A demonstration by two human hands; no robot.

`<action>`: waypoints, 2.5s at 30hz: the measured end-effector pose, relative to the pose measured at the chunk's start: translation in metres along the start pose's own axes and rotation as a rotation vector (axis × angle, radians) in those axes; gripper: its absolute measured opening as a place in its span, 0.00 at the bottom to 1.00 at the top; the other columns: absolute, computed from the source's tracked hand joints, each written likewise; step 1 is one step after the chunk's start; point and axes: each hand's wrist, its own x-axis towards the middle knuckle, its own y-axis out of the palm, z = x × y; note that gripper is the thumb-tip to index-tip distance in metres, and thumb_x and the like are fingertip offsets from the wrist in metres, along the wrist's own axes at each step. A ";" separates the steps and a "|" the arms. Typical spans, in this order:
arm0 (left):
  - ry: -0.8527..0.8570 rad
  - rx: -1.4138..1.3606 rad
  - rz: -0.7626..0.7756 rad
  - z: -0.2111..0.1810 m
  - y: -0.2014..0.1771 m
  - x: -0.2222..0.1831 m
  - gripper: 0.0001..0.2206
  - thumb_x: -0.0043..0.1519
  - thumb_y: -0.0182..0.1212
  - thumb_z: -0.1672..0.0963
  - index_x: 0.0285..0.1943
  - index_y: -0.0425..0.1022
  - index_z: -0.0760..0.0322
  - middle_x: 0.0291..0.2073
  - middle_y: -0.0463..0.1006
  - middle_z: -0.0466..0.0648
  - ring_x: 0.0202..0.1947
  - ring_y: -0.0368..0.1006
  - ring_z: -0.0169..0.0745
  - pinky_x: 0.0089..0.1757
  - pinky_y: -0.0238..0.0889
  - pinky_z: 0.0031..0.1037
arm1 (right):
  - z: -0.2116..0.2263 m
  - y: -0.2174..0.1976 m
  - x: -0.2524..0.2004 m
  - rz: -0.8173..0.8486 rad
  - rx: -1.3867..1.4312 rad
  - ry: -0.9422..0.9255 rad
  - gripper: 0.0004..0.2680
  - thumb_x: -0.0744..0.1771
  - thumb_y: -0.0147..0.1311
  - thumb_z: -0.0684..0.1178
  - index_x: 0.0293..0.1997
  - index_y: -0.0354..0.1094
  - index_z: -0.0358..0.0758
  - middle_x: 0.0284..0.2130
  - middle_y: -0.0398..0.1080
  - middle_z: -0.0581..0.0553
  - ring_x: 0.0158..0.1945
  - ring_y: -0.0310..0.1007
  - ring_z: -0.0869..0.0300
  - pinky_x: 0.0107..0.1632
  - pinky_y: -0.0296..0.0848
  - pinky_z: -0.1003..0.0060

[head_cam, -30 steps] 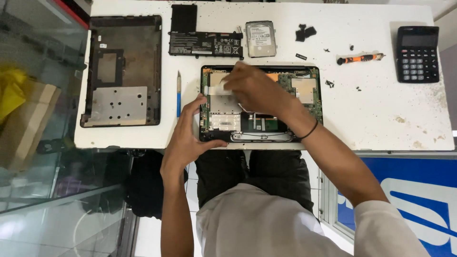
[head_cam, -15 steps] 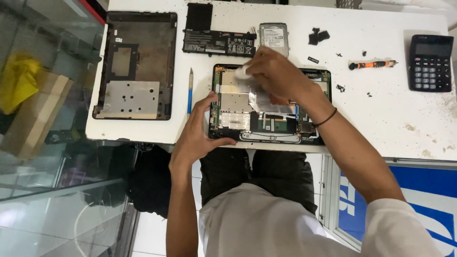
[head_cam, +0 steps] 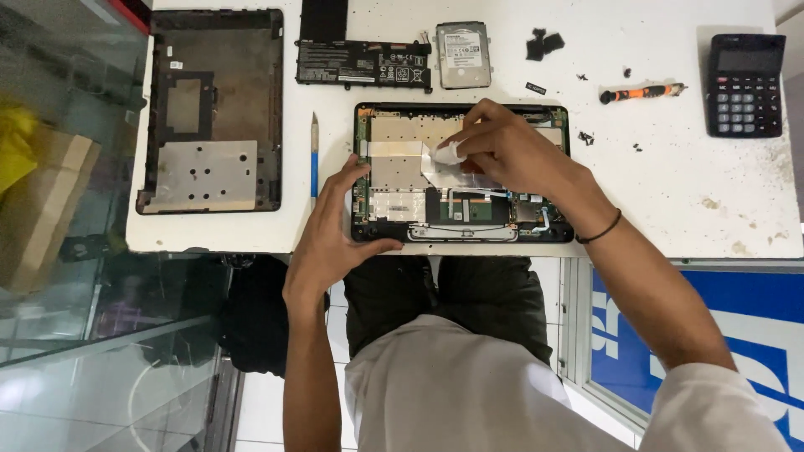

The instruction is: The person wipes the exposed motherboard of a disassembled laptop with a white tissue, then picks up the hard drive and wipes its casing and label, turning it over to clean both sides. They continue wiping the drive and the board area on the workbench.

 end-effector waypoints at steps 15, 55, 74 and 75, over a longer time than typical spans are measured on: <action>0.062 0.220 -0.041 -0.014 0.010 0.002 0.35 0.51 0.78 0.51 0.65 0.66 0.68 0.61 0.70 0.58 0.72 0.54 0.63 0.66 0.46 0.52 | -0.004 -0.007 -0.024 -0.058 0.031 -0.006 0.06 0.66 0.57 0.34 0.33 0.80 0.37 0.31 0.77 0.43 0.50 0.70 0.47 0.47 0.68 0.58; 0.061 0.596 0.215 0.003 0.051 0.194 0.18 0.67 0.54 0.57 0.66 0.68 0.66 0.60 0.72 0.57 0.58 0.67 0.58 0.56 0.58 0.45 | -0.124 -0.068 0.013 -1.027 1.897 0.600 0.12 0.65 0.64 0.33 0.49 0.64 0.27 0.38 0.74 0.32 0.34 0.76 0.52 0.36 0.82 0.67; -0.124 0.755 0.481 0.005 0.095 0.306 0.51 0.41 0.79 0.61 0.71 0.45 0.66 0.55 0.68 0.58 0.51 0.67 0.55 0.44 0.65 0.41 | -0.112 -0.049 0.015 -0.849 1.357 0.740 0.11 0.65 0.65 0.40 0.50 0.68 0.39 0.43 0.76 0.39 0.40 0.78 0.62 0.38 0.79 0.80; -0.137 0.552 0.430 -0.010 0.086 0.299 0.50 0.39 0.80 0.64 0.68 0.47 0.61 0.45 0.78 0.56 0.37 0.78 0.52 0.32 0.72 0.42 | -0.112 -0.048 0.016 -0.887 1.378 0.718 0.11 0.65 0.63 0.38 0.51 0.68 0.36 0.44 0.75 0.38 0.47 0.79 0.58 0.48 0.85 0.78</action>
